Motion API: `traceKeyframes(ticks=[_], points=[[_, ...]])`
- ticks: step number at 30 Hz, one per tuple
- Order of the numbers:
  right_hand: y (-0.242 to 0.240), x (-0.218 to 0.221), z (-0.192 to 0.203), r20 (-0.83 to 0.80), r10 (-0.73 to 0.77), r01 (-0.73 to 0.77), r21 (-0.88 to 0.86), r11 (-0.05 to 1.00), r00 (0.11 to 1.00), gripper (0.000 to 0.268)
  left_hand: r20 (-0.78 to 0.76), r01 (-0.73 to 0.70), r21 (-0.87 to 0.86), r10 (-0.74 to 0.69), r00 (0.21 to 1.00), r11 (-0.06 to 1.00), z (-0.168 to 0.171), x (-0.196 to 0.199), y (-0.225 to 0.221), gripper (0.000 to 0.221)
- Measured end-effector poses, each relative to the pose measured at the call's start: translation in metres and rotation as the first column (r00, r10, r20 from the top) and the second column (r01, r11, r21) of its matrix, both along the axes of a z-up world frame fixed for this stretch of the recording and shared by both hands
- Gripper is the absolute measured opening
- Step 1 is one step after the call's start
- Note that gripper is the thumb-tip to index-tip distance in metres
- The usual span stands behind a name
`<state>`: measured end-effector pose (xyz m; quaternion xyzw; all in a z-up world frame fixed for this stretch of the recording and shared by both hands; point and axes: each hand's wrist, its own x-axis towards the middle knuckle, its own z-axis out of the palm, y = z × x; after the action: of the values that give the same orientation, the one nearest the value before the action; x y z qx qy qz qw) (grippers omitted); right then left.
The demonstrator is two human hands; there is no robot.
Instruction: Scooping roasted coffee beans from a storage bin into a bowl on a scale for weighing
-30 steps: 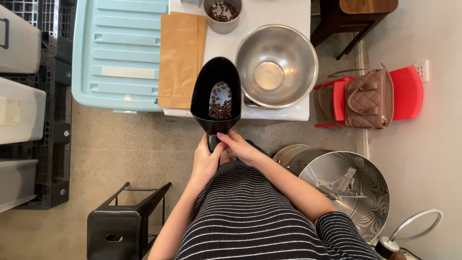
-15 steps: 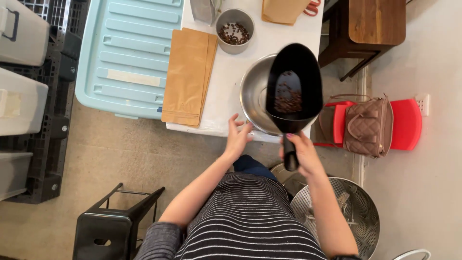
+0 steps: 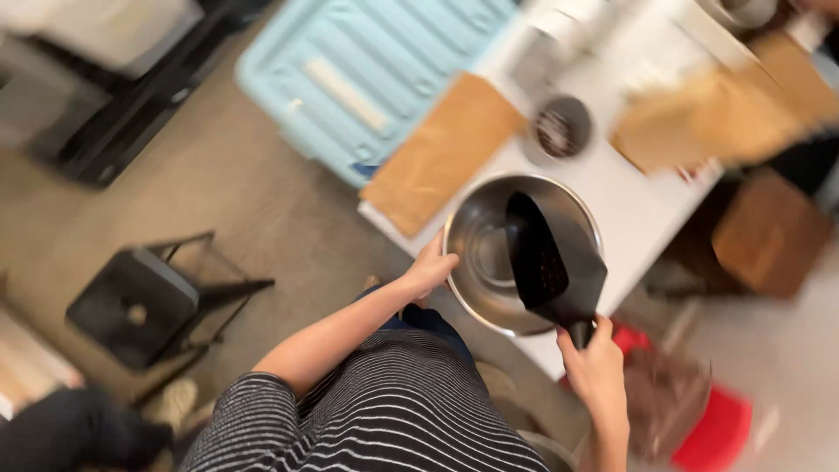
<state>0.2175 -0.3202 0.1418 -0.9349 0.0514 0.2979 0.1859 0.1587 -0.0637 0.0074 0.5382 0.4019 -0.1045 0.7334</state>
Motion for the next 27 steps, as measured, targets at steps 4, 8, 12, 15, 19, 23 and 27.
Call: traceKeyframes(ticks=[4,8,12,15,19,23,27], points=[[0.063,0.021,-0.003,0.057,0.401,-0.385,-0.186,0.904,0.914,0.069,0.027,-0.211,0.027,0.210,0.977,0.977,-0.003,-0.040,0.061,0.065],[0.144,0.029,-0.012,0.278,0.695,-0.653,-0.239,0.718,0.663,0.079,0.093,-0.389,0.076,0.382,0.919,0.918,0.021,-0.087,0.126,0.072],[0.242,0.031,-0.040,0.487,0.801,-0.766,-0.344,0.543,0.348,0.083,0.053,-0.570,0.043,0.568,0.822,0.821,0.027,-0.129,0.201,0.065],[0.339,0.010,-0.026,0.470,0.782,-0.825,-0.177,0.537,0.409,0.080,0.054,-0.666,0.030,0.664,0.745,0.745,0.022,-0.161,0.271,0.066],[0.471,-0.024,-0.010,0.412,0.770,-0.844,-0.004,0.536,0.487,0.078,0.077,-0.750,0.024,0.746,0.661,0.661,0.032,-0.207,0.368,0.054],[0.596,-0.039,-0.016,0.088,0.734,-0.736,0.167,0.655,0.673,0.067,0.038,-0.794,-0.080,0.798,0.602,0.602,0.052,-0.242,0.459,0.073],[0.703,-0.040,-0.062,-0.132,0.644,-0.485,0.549,0.681,0.754,0.041,0.034,-0.865,-0.126,0.874,0.485,0.485,0.019,-0.250,0.542,0.069]])
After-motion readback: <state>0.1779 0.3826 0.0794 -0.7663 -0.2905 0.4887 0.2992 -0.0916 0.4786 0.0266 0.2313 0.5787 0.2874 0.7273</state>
